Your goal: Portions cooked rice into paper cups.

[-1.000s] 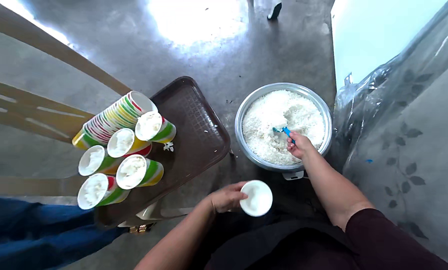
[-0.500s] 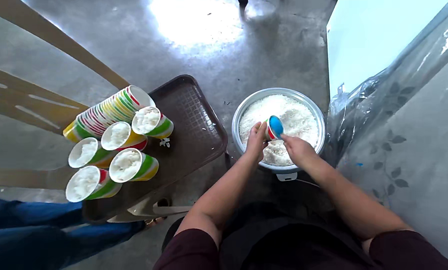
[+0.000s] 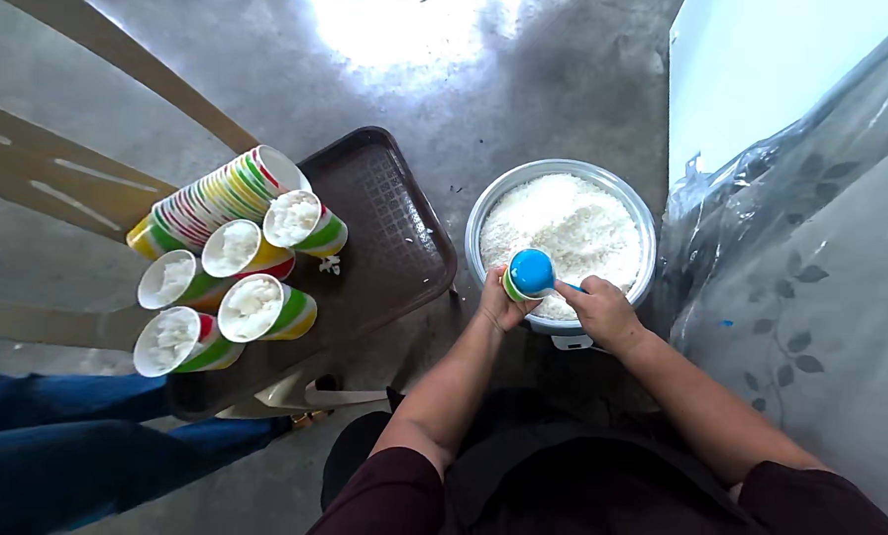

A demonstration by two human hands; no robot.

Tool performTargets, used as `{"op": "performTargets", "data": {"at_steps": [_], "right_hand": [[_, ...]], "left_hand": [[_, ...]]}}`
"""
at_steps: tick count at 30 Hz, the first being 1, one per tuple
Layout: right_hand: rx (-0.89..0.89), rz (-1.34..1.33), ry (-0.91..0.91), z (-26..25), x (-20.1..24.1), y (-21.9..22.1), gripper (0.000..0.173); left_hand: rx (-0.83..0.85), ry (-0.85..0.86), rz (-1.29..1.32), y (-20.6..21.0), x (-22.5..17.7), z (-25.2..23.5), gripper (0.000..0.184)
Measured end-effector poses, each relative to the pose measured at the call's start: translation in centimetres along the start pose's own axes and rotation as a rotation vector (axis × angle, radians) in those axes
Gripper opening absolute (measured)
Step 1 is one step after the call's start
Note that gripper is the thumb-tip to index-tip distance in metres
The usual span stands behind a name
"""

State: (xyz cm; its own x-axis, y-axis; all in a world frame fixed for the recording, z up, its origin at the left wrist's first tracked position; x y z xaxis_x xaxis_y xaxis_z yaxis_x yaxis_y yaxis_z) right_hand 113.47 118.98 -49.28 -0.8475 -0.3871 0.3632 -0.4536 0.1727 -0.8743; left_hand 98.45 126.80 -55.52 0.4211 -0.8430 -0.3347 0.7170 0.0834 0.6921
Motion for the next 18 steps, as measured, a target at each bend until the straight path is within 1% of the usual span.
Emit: {"op": "performTargets", "data": {"at_steps": [3, 6, 8, 9, 10, 12, 13, 14, 15, 16, 18], "right_hand": [[0.041, -0.025, 0.041, 0.0, -0.1, 0.2, 0.037], [0.006, -0.075, 0.076, -0.4, -0.2, -0.8, 0.036], [-0.021, -0.123, 0.145, -0.6, -0.8, -1.4, 0.036], [-0.010, -0.151, 0.221, -1.0, -1.5, -1.8, 0.036], [0.044, -0.159, 0.333, -1.2, -2.6, -2.0, 0.038], [0.242, -0.109, 0.592, -1.3, -5.8, -1.0, 0.042], [0.355, -0.066, 0.709, -1.1, -7.5, 0.2, 0.042], [0.456, -0.043, 0.789, -0.6, -8.7, 1.7, 0.041], [0.530, -0.056, 0.832, -0.2, -9.2, 3.2, 0.040], [0.576, -0.087, 0.841, -0.1, -8.9, 4.7, 0.040], [0.571, -0.211, 0.844, -0.2, -7.2, 6.8, 0.041]], "left_hand": [[-0.054, -0.028, 0.015, 0.2, 0.3, -0.5, 0.059], [-0.049, -0.035, -0.019, 0.3, 0.3, -0.8, 0.056], [-0.059, -0.025, -0.020, -0.2, 0.4, -0.9, 0.053], [-0.072, -0.008, -0.014, -0.4, 0.2, -0.9, 0.052], [-0.090, 0.008, -0.002, -0.9, 0.1, -0.8, 0.053], [-0.132, 0.044, 0.025, -1.8, -0.2, -0.2, 0.057], [-0.139, 0.064, 0.029, -2.2, -0.5, 0.2, 0.063], [-0.139, 0.081, 0.029, -2.6, -0.7, 0.5, 0.071], [-0.137, 0.100, 0.026, -3.0, -1.0, 0.8, 0.075], [-0.148, 0.126, 0.022, -3.4, -1.3, 1.1, 0.075], [-0.191, 0.171, 0.026, -4.3, -1.7, 1.4, 0.068]]}}
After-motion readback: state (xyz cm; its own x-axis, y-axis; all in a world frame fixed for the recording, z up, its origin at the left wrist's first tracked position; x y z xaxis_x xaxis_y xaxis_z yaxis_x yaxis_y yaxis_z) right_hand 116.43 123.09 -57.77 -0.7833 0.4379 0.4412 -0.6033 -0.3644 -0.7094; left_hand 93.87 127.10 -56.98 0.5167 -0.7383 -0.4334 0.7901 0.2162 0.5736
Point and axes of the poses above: each hand's wrist, its own z-axis away from the middle knuckle, its own y-axis out of the palm, x = y × z, the point moved 5 cm from there along -z, towards the middle knuckle, and after that the axes turned 7 degrees about -y, right-handed, at the moved point
